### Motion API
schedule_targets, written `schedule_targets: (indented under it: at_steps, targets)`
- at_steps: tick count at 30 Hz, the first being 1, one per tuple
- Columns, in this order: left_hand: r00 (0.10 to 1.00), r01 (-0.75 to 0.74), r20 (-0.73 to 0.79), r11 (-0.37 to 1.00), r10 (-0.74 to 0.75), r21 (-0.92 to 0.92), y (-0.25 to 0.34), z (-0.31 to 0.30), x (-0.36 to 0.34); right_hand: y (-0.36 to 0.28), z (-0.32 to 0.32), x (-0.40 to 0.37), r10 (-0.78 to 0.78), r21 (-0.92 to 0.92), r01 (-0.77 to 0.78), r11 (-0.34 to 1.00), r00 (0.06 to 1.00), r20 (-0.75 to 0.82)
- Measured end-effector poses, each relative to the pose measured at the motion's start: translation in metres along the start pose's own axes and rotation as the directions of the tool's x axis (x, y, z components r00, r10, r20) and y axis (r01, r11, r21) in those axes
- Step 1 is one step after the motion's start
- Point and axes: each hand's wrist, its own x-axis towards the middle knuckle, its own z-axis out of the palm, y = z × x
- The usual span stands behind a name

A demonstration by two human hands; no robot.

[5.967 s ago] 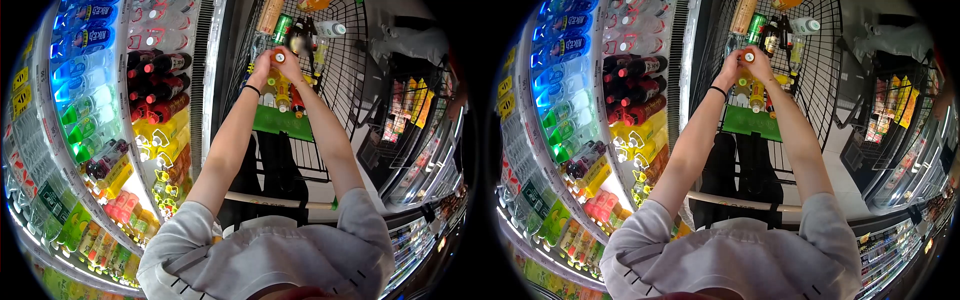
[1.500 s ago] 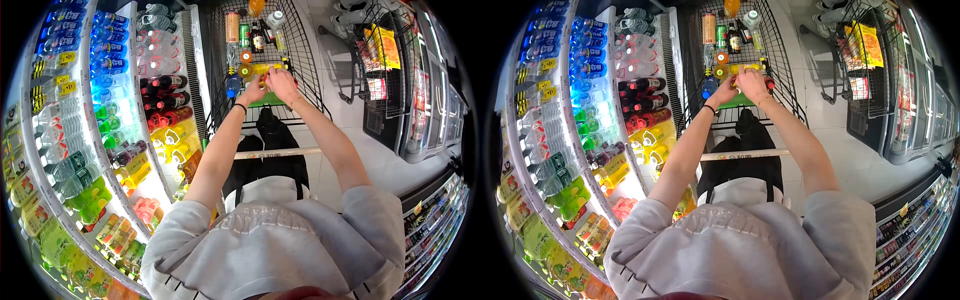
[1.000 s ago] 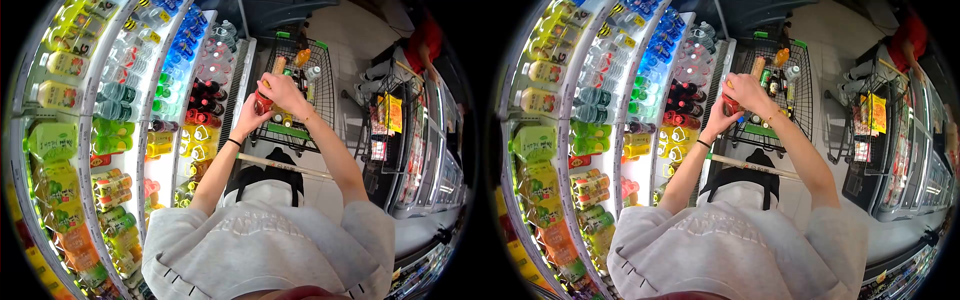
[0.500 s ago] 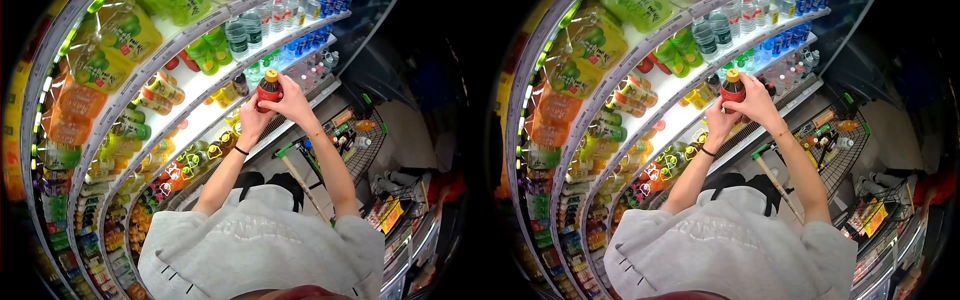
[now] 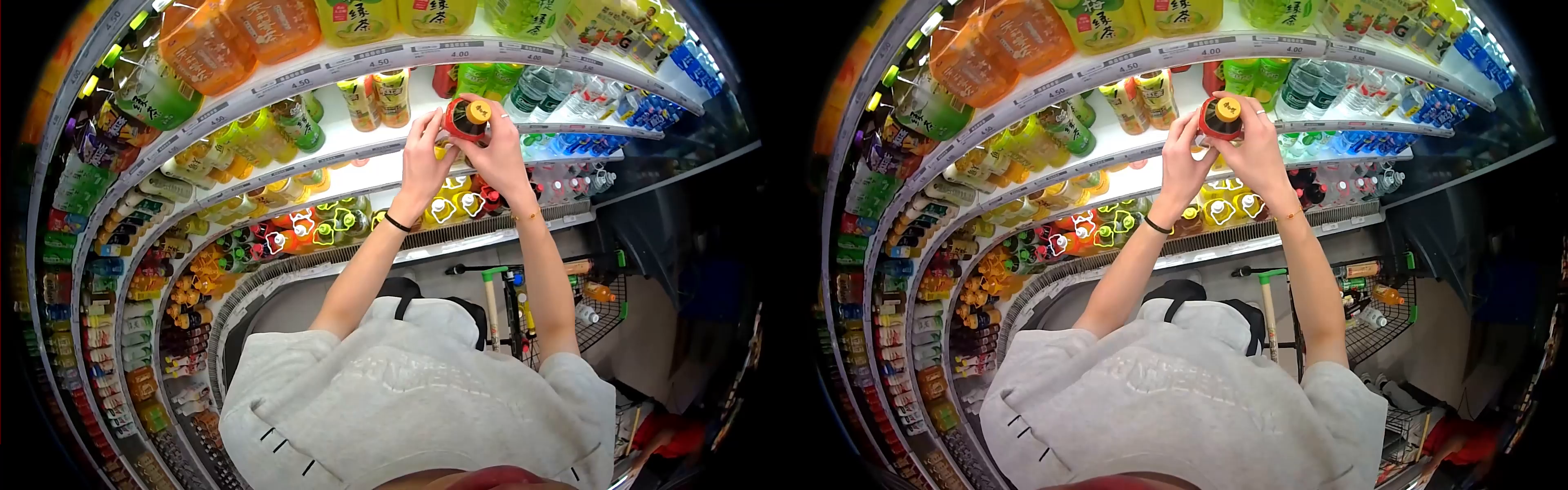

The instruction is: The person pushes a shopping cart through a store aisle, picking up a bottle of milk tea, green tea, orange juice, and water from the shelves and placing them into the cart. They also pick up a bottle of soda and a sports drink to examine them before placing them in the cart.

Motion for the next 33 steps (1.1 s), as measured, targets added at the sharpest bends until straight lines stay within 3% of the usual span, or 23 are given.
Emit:
schedule_targets:
  at_steps: [3,4,8,13,17,19,22,25,29,33]
  targets:
    - [0.996,0.068,-0.053,0.998,-0.067,0.010,0.001,-0.008,0.007,0.004,0.012,0.018,-0.076,-0.087,0.078,0.993,0.997,0.026]
    - [0.996,0.006,-0.089,0.994,0.004,0.105,-0.001,-0.010,0.009,0.005,0.016,0.024,-0.078,-0.061,0.080,0.995,0.996,0.034]
    - [0.989,-0.024,-0.144,0.993,0.041,0.117,-0.012,-0.009,0.012,0.024,0.028,0.050,-0.131,-0.106,0.137,0.985,0.989,0.062]
    - [0.996,0.081,-0.043,0.997,-0.081,0.000,-0.017,-0.016,0.015,0.045,0.042,0.073,-0.216,-0.327,0.230,0.917,0.973,0.080]
    - [0.991,0.085,-0.101,0.996,-0.084,0.009,-0.026,-0.015,0.019,0.069,0.049,0.091,-0.127,-0.294,0.150,0.944,0.987,0.096]
    - [0.996,0.080,-0.038,0.997,-0.080,0.001,-0.030,-0.014,0.020,0.072,0.052,0.098,-0.164,-0.275,0.186,0.943,0.981,0.101]
    - [0.998,0.059,-0.004,0.998,-0.059,0.027,-0.036,-0.008,0.021,0.084,0.052,0.108,-0.229,-0.401,0.249,0.881,0.969,0.097]
    - [0.999,-0.007,0.036,0.996,0.004,0.093,-0.041,0.002,0.021,0.088,0.051,0.118,-0.146,-0.262,0.174,0.949,0.982,0.123]
    - [0.995,-0.054,0.084,0.993,0.045,0.105,-0.049,0.008,0.025,0.086,0.053,0.123,-0.066,-0.367,0.117,0.923,0.987,0.147]
    - [0.994,-0.053,0.106,0.992,0.041,0.111,-0.049,0.011,0.030,0.103,0.063,0.131,-0.002,-0.334,0.054,0.941,0.988,0.155]
